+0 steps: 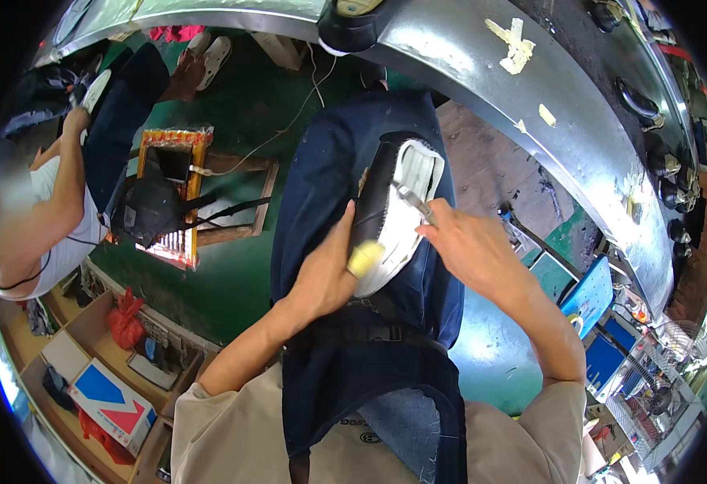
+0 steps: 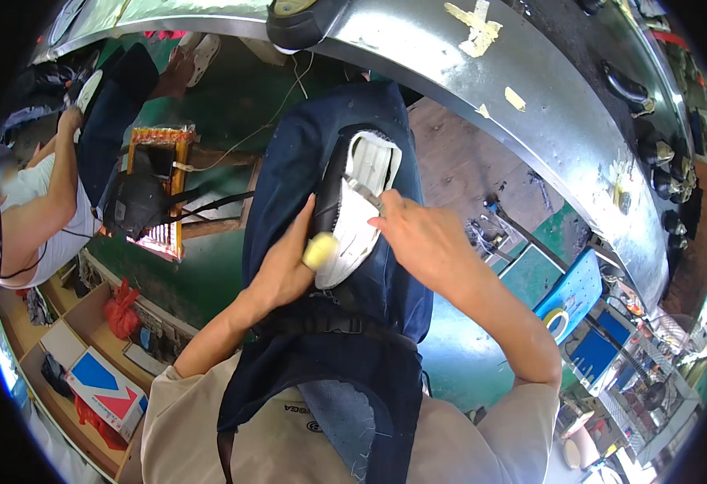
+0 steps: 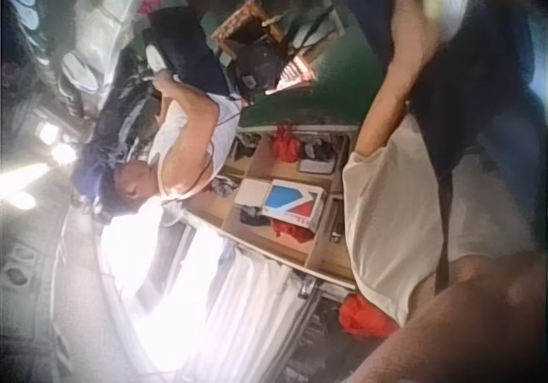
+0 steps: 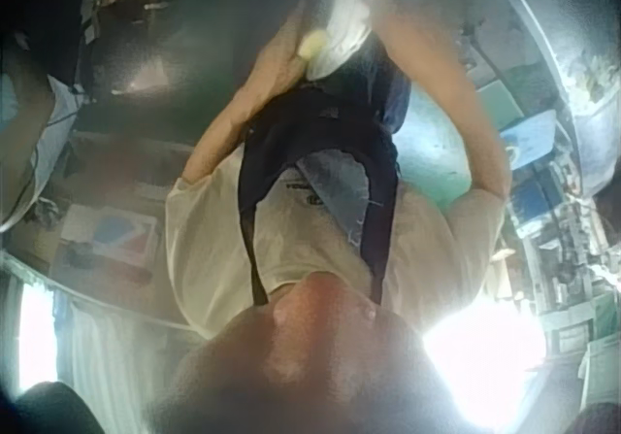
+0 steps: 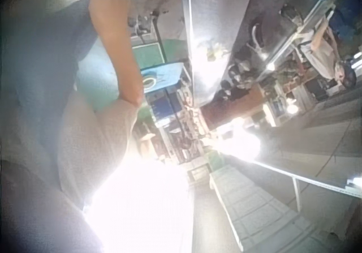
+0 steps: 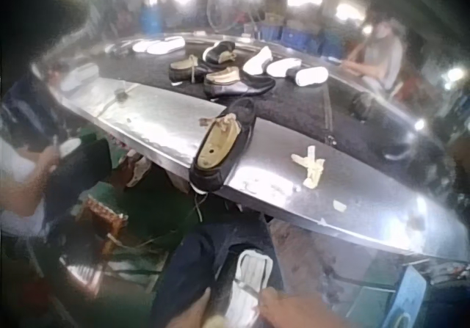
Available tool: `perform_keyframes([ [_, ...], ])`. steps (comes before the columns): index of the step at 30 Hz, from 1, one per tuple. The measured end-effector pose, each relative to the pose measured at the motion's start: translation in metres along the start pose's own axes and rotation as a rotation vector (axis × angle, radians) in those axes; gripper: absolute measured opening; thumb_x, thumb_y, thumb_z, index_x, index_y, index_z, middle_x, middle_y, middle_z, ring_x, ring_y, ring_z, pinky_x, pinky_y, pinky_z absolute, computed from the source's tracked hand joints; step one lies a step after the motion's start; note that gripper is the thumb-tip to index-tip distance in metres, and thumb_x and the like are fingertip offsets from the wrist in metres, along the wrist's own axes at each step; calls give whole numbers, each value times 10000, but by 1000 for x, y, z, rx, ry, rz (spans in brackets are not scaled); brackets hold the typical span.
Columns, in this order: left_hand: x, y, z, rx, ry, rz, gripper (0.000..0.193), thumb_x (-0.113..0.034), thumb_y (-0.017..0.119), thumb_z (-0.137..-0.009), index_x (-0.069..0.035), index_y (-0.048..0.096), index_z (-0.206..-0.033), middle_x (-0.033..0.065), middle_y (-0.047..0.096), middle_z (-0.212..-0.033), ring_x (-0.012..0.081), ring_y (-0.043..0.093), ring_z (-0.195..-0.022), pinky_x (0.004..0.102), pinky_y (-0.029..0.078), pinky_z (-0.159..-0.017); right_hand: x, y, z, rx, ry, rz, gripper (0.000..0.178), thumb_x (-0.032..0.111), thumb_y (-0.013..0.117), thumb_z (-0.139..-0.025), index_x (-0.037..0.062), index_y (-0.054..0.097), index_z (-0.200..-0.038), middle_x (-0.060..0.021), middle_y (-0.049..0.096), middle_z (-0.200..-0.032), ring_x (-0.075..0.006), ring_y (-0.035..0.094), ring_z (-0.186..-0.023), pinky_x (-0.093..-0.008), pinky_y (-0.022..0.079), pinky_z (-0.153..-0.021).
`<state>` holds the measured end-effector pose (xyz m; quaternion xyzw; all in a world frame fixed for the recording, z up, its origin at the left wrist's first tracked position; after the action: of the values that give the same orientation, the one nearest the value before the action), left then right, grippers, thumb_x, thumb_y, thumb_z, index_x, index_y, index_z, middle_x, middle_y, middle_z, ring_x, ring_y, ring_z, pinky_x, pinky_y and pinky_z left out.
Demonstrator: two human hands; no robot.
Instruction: Hand-lasting shoes by hammering and stretching the upper over a mold.
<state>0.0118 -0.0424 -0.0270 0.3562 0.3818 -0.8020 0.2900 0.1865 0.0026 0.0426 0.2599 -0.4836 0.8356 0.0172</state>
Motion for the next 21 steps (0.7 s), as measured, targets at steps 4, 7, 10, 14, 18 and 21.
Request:
perform_keyframes([
  [4, 1, -13, -47, -150, 155, 632, 628, -167, 483, -1071, -39, 245, -1637, 170, 304, -1676, 261, 300, -1546, 345, 244, -1257, 15, 20, -14, -35, 94, -16, 317, 307, 564, -1057, -8, 554, -1023, -212, 696, -735, -408, 704, -688, -496, 550, -602],
  [7, 3, -1, -56, -51, 6, 1178, 641, -108, 493, -1067, -108, 243, -1658, 91, 290, -1689, 220, 312, -1527, 326, 243, -1242, 13, 26, -13, -188, 108, -159, 337, 321, 560, -1058, -11, 559, -1001, -206, 674, -658, -408, 693, -627, -495, 545, -576],
  [10, 10, -17, -63, -143, 61, 739, 692, -127, 609, -1034, -156, 295, -1650, 87, 325, -1660, 205, 371, -1474, 329, 300, -1207, 4, 43, -18, -123, 163, -342, 340, 314, 543, -1066, -22, 548, -1010, -216, 698, -729, -382, 715, -692, -480, 555, -600],
  [14, 9, -34, -66, -154, 180, 440, 821, 19, 624, -911, -165, 306, -1645, 181, 440, -1523, 299, 426, -1434, 378, 319, -1202, -8, 61, -9, 99, 358, -1026, 373, 358, 511, -1087, -12, 534, -1050, -161, 726, -848, -310, 731, -737, -441, 568, -644],
  [18, -10, -32, -71, -137, 162, 280, 842, 116, 608, -874, -108, 315, -1630, 156, 399, -1613, 290, 369, -1489, 374, 269, -1234, -3, 8, -10, -162, 147, -524, 327, 333, 516, -1083, 7, 535, -1089, -169, 725, -898, -336, 721, -744, -448, 547, -621],
  [21, -12, -31, -71, -227, 192, 128, 953, 56, 666, -782, -150, 286, -1631, 254, 482, -1439, 436, 464, -1364, 422, 386, -1155, 7, -1, -28, -416, -67, -304, 243, 259, 557, -1056, 19, 542, -1094, -188, 713, -858, -422, 690, -794, -504, 532, -634],
])
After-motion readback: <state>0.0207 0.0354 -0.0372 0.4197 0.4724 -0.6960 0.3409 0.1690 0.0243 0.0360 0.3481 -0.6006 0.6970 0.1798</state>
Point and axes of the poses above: each hand's wrist, its own z-axis away from the middle knuckle, its own y-axis out of the palm, x = y × z, the point moved 9 cm from there along -z, towards the middle knuckle
